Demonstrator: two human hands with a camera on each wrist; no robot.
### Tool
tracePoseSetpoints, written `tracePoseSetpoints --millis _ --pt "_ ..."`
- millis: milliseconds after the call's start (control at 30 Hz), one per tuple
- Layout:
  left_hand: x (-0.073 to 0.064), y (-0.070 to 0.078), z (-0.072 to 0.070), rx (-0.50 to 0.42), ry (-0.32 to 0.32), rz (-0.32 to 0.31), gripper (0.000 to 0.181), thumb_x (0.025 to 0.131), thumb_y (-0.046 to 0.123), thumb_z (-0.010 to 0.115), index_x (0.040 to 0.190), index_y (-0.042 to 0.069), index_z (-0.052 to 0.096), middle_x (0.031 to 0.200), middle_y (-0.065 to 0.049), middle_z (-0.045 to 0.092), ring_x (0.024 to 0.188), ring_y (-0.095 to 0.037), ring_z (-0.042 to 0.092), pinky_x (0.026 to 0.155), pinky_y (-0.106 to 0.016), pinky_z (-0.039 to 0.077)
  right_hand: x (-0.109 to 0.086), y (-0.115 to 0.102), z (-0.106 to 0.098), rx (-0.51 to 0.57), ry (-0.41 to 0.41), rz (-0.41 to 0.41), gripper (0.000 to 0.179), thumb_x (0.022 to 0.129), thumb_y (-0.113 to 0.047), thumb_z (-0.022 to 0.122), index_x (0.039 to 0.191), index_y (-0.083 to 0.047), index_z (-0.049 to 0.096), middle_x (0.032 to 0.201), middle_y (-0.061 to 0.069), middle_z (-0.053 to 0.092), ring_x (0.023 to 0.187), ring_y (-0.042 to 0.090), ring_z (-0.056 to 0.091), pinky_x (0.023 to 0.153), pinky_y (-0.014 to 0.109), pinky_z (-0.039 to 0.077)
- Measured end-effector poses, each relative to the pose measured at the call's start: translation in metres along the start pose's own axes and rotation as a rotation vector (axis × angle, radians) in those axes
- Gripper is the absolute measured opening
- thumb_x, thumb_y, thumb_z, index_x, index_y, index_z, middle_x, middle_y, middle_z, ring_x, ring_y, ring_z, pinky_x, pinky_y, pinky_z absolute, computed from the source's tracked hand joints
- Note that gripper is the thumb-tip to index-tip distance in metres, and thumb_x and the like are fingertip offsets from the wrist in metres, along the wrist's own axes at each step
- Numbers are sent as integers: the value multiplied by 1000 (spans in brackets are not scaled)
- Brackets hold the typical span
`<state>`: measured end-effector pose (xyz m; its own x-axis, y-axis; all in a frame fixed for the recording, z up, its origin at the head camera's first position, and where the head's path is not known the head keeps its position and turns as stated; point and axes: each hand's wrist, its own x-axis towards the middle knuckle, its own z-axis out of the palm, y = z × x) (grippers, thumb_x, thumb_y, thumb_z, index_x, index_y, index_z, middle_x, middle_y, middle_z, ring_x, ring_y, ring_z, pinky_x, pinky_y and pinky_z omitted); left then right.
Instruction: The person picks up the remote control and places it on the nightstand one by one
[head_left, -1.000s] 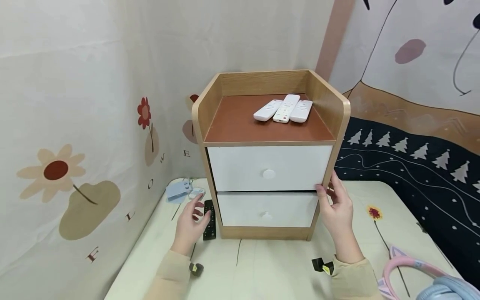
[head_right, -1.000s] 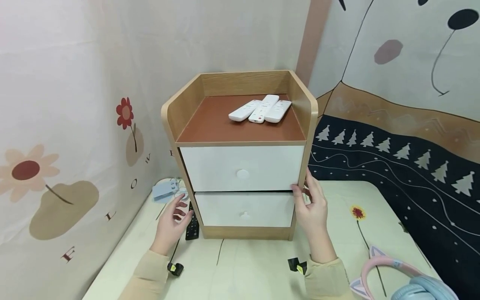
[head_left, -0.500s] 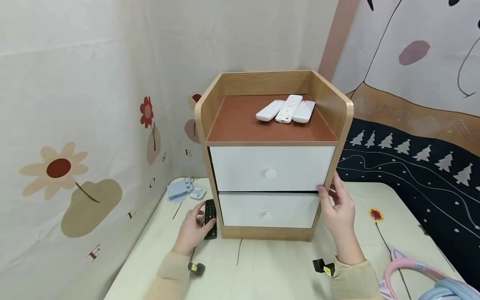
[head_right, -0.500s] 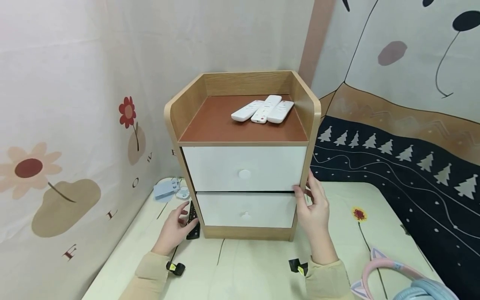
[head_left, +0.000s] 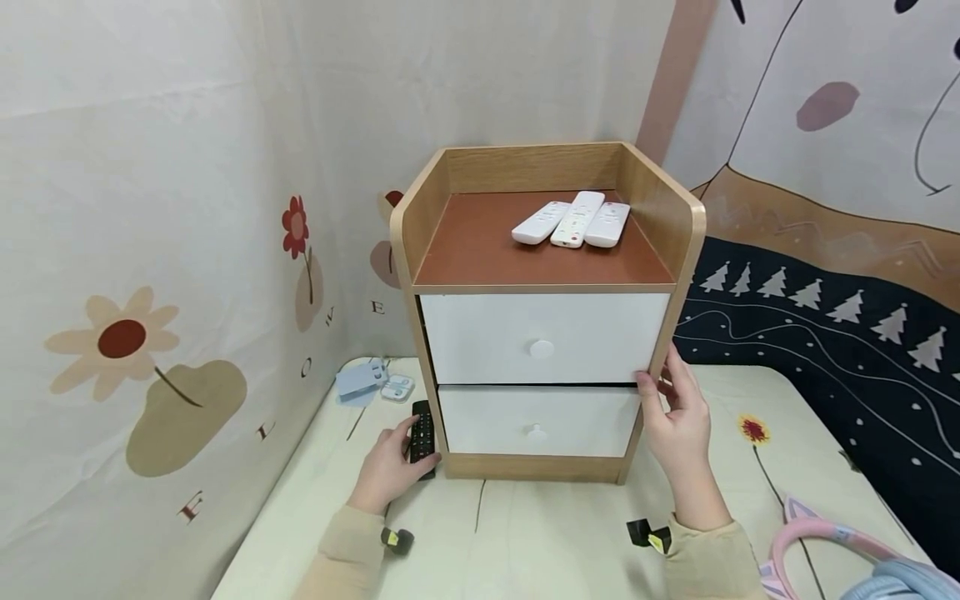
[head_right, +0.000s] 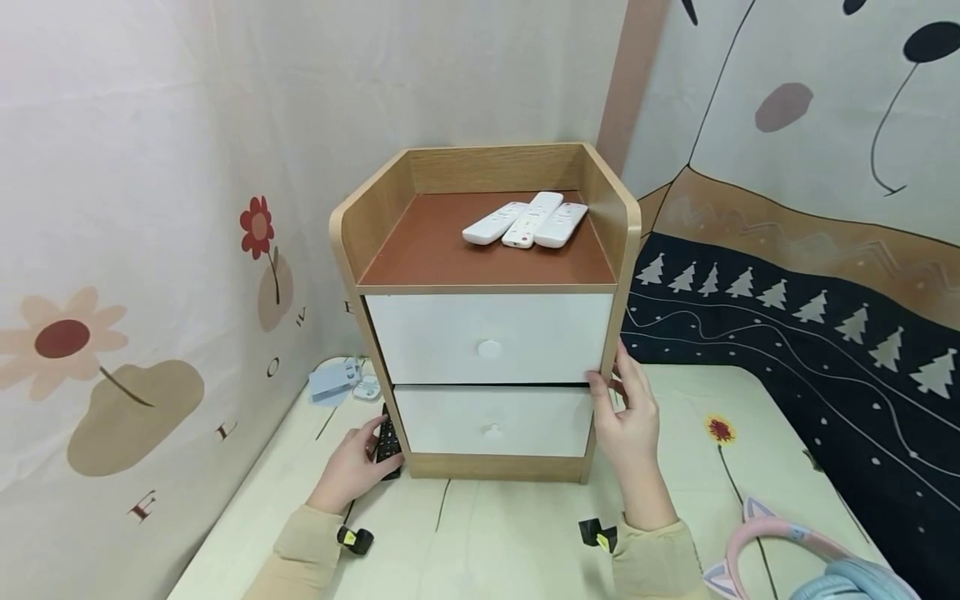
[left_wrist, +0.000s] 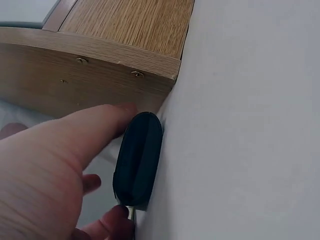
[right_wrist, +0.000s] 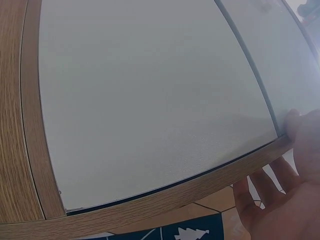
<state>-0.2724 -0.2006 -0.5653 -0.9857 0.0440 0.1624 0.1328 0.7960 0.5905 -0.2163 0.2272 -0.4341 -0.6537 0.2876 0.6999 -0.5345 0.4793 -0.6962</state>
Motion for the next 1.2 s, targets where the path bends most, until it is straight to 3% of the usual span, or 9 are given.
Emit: tracePoseSetpoints --millis 200,467,600,733,1000,1100,1200 --pt "-2 3 -2 38 -17 -33 94 82 53 90 159 9 56 116 -18 72 98 -28 71 88 -55 61 0 0 0 -1 3 -1 68 102 7 69 165 -12 51 148 23 64 120 -13 60 104 2 46" --pt "-4 5 -3 68 -51 -49 104 73 56 95 158 10 58 121 -21 76 97 -28 72 86 -52 61 -1 0 0 -3 0 6 68 103 6 69 166 -10 50 151 23 62 121 -14 59 103 1 45" --pt "-5 7 -3 67 -64 -56 99 74 46 94 159 10 58 115 -18 81 93 -26 72 86 -50 62 -1 0 0 -3 4 4 68 102 7 69 165 -10 50 150 24 63 120 -14 59 103 1 45" --pt "-5 10 -6 64 -57 -80 93 73 35 89 158 9 59 121 -20 81 88 -23 67 80 -45 60 -2 0 0 -1 10 -2 68 102 8 69 165 -10 51 149 25 63 120 -14 59 103 2 46" --pt "-6 15 -12 110 -45 -131 84 77 28 84 154 3 62 140 -32 71 112 -42 73 94 -62 60 -2 1 0 -2 2 4 68 103 7 69 165 -12 51 149 24 64 120 -13 60 103 1 45" --pt "-6 17 -14 109 -32 -143 80 79 30 83 152 3 63 136 -31 73 108 -41 74 89 -57 61 -2 1 0 -1 0 5 67 103 6 69 165 -12 51 150 24 63 121 -13 60 103 1 45" --pt "-6 19 -17 80 -6 -160 75 82 31 83 149 3 65 130 -29 77 97 -34 75 74 -45 59 -1 1 0 -5 0 4 67 103 5 69 166 -12 51 150 23 64 121 -12 60 103 1 45"
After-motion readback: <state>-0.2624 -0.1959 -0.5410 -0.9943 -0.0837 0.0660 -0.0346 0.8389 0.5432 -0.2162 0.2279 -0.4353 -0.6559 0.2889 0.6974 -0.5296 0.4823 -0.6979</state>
